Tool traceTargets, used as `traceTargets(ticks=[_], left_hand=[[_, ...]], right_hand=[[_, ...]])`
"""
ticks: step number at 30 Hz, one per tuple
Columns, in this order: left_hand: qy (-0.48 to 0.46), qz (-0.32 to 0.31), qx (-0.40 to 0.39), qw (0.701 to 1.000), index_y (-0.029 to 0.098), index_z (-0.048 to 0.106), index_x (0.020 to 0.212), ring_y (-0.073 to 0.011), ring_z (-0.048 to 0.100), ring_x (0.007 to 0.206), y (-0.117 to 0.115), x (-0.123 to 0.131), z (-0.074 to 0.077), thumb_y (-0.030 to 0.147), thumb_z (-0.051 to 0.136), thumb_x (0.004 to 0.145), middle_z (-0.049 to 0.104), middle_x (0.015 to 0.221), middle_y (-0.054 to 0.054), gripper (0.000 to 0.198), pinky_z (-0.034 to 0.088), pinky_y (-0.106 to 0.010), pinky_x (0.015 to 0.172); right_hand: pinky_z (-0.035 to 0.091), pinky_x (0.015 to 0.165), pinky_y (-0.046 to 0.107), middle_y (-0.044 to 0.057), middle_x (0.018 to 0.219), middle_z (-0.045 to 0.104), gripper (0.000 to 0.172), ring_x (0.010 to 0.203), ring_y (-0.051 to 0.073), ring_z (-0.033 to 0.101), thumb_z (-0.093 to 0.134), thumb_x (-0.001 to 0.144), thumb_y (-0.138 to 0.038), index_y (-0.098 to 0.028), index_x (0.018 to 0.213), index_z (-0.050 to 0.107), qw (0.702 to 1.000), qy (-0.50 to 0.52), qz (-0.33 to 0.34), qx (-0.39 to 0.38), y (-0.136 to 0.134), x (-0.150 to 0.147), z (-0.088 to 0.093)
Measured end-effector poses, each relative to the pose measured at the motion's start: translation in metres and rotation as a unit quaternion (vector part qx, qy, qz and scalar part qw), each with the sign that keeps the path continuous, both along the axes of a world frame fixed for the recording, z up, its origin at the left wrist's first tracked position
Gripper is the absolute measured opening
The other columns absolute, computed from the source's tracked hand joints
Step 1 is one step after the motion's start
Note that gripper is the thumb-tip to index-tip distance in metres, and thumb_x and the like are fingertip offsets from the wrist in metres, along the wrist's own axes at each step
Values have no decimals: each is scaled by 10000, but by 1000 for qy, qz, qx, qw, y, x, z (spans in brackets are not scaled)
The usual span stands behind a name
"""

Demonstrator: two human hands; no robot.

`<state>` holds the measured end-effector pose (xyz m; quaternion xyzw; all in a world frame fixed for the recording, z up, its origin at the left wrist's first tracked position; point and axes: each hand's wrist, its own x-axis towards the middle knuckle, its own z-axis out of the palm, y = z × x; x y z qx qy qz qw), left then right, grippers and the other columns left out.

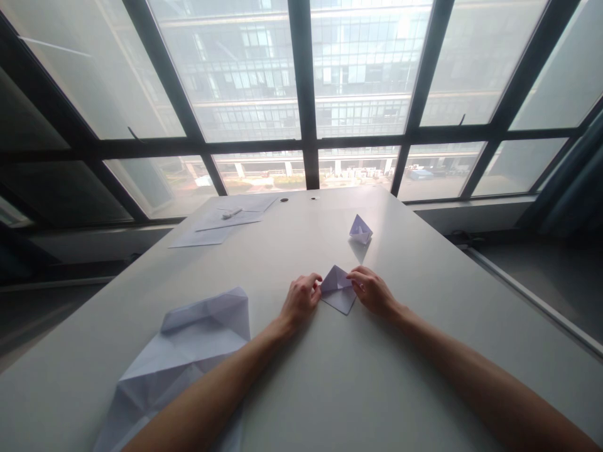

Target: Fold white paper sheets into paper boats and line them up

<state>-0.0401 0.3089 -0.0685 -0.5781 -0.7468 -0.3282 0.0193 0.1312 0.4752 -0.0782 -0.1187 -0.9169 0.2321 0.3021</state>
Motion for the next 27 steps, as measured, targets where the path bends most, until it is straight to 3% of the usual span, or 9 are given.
traceTargets(ticks=[6,12,18,27], left_hand=[[11,-5,2,1000,205,627,1046,-212,620,898,1,0,-3,109,534,884,679,891,-34,210,469,-342,849],[19,-8,5,1000,253,555,1284,-207,601,957,-1,1,-1,84,503,891,654,998,-32,431,466,-351,891],[36,-10,-20,999,250,684,1079,-211,587,985,-1,1,-1,96,552,873,628,1035,-41,289,462,-335,890],[50,-3,-34,998,259,723,1036,-224,568,1015,0,3,-2,257,530,970,646,1071,-43,204,432,-360,883]], right_hand=[[505,828,307,67,1050,666,280,932,191,636,544,876,-77,-223,1065,691,1000,-15,-9,1,1,0,-2],[494,850,315,61,1018,665,303,957,200,617,556,860,-60,-218,1078,694,999,-32,-9,15,1,0,-1],[485,860,317,57,1001,658,282,987,212,586,562,865,-65,-225,1036,719,997,-53,-9,46,2,-1,-4],[483,842,320,61,997,663,197,972,221,587,588,886,-136,-230,942,752,996,-58,-1,65,3,0,-3]])
